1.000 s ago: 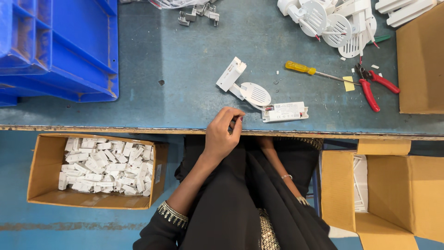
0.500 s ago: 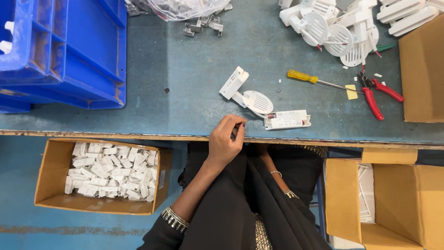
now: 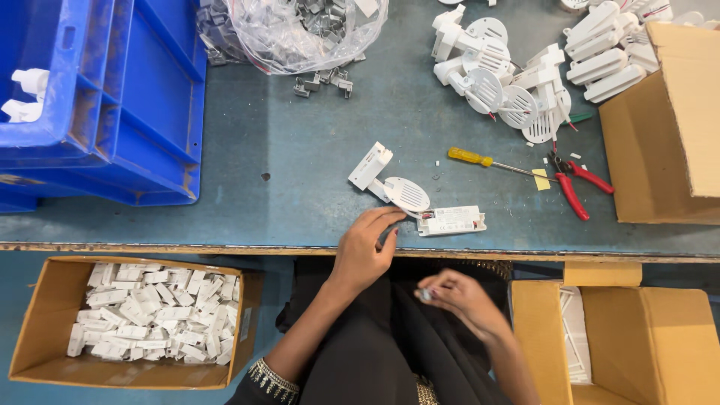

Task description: The person assembles white plastic electrical components at a workbench. They use a screwdriver to secure parts, insert small metal clips, and place finished units into a blue crate. The process is repeated for multiple units.

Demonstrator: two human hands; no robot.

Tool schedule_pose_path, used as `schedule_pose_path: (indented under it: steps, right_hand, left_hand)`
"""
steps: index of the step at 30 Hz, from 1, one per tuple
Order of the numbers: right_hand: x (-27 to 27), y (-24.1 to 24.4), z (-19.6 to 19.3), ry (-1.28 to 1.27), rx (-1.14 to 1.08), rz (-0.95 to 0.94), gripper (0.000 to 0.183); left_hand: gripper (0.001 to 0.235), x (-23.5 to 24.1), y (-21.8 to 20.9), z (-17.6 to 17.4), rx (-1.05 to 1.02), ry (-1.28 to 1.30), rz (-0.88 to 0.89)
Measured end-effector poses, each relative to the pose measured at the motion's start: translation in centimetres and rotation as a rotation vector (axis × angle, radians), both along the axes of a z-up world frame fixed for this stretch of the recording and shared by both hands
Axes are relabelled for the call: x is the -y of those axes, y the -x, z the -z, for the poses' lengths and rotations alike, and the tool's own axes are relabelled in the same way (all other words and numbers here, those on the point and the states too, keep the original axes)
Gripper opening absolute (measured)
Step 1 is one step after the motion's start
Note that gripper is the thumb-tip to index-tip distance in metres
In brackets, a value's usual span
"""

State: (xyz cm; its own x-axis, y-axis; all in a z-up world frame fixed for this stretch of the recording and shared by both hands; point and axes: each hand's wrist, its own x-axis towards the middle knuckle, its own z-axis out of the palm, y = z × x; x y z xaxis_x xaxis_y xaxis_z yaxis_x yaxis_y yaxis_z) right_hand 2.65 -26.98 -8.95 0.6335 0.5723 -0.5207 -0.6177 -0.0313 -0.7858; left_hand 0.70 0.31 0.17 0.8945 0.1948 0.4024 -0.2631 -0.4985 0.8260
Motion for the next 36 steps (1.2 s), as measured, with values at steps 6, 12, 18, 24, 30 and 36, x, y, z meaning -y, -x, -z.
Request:
schedule_pose_path:
  steps: [6,12,18,24,30,36]
  right_hand:
    - [-0.2,-2.8,-9.6,-0.183,0.494,0.184,0.014]
    - [-5.5,-7.7,-10.1,0.052,0.874,0.24,0.026]
    - [-5.7,-7.3,-10.8,0.223,0.988,0.109,0.04]
    - [-5.2,-6.8,-11.7,0.199,0.964,0.064,0.041]
    - [-6.5,-7.0,-12.3,0.185,0.881,0.039,0.056]
    - [-4.8,-7.8,-14.1,0.165,1.002,0.123,0.041]
  left_hand:
    - [0.029,0.0,-1.7,0.4,-0.154,-0.01,0.081]
    - [0.032,-0.3,-2.1,-0.3,-0.213,0.06,0.114]
    - [0.033,-0.3,-2.2,-0.4,-0.197,0.087,0.117]
    - [0.034,-0.4,-2.3,0.3,-0.168,0.074,0.115]
    - [0.033,-0.5,-2.2,0.3,-0.198,0.106,0.117]
    - [0.034,-0.6,-2.2,-0.2,-0.196,0.116,0.115]
